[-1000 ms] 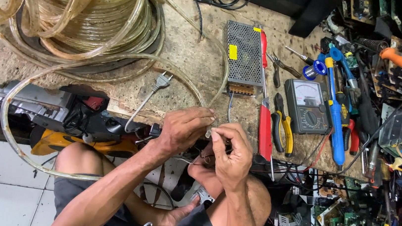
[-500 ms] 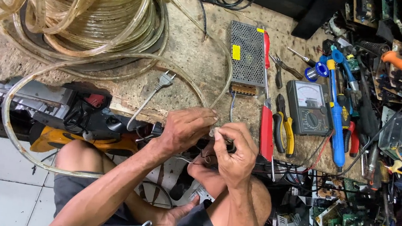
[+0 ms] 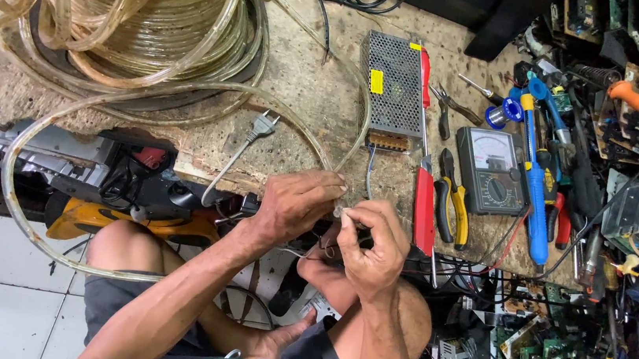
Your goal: Preparing an LED strip by stripping wires and connecting them to a power supply unit on a workbench.
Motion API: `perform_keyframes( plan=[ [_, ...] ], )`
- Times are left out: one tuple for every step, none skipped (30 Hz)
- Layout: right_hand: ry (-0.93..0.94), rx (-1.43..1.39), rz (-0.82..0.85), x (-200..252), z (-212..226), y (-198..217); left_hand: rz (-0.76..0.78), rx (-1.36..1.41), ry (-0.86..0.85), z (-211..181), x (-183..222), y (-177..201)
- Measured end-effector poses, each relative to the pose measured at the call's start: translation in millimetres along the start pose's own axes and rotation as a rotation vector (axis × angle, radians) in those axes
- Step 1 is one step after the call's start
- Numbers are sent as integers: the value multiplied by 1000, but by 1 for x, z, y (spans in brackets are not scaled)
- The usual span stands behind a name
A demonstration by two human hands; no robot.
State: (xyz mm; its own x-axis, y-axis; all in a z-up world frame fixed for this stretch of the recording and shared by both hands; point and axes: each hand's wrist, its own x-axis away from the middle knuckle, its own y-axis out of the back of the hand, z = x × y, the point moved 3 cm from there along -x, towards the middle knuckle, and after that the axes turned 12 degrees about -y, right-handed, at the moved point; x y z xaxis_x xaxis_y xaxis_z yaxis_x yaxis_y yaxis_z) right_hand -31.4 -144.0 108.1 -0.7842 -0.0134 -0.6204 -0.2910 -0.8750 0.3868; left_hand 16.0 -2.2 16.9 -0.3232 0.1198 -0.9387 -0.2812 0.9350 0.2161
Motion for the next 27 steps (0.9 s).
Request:
perform_keyframes(
  plan=[
    [1,0,0,0,0,0,-1,0,-1,0,-1,1],
    [9,5,-8,1,0,-1,-1,2,0,-1,-2,1],
    [18,11,-16,2,0,-1,0,5,1,-1,-3,2],
    [18,11,-16,1,1,0,0,5,0,-2,-4,3],
    [30,26,-19,1,3,0,1,10,-1,-3,-6,3],
    [42,40,-21,0,5,0,3,14,-2,-4,-7,4],
    [42,40,-22,0,4,0,3,14,-2,-4,-8,4],
    [39,39,-22,0,4,0,2,16,-2,-4,-8,4],
    [36,38,-22,0,3,0,2,18,-2,-4,-8,4],
    [36,38,-22,-1,3,0,2,18,-2,-4,-8,4],
    [31,24,-25,-2,3,-1,1,19,-5,-4,-8,4],
    [26,11,-28,-2,3,-1,1,20,-8,-4,-8,4],
    [25,11,-28,-1,1,-2,2,21,-8,-3,-6,3],
    [1,6,-17,0,-3,-3,6,24,-9,-1,-4,2],
    [-23,2,-6,0,-6,-4,10,28,-9,0,-3,1],
    [-24,2,-7,-2,-4,-3,10,28,-9,-1,-5,2],
    [-33,-4,3,-4,-1,-3,13,27,-7,-2,-7,4],
    [-43,-11,13,-7,1,-3,16,26,-6,-4,-9,5],
    [-44,-11,12,-7,1,-4,16,26,-5,-3,-8,5],
    [-60,-14,17,-7,1,-4,18,21,-9,-2,-7,4],
    [-77,-17,23,-7,0,-4,19,15,-13,-2,-6,4],
    [-76,-17,21,-7,0,-4,20,16,-14,0,-4,2],
    [-85,-31,25,-8,1,-3,19,20,-11,1,-2,0],
    [-93,-46,29,-8,1,-3,18,24,-8,2,1,-1],
    [-93,-46,28,-7,1,-3,18,24,-9,1,0,-1],
    [-129,-54,22,-6,-1,-2,15,28,-6,1,-2,0],
    [-165,-62,15,-5,-2,-2,12,33,-4,0,-3,1]
  ],
)
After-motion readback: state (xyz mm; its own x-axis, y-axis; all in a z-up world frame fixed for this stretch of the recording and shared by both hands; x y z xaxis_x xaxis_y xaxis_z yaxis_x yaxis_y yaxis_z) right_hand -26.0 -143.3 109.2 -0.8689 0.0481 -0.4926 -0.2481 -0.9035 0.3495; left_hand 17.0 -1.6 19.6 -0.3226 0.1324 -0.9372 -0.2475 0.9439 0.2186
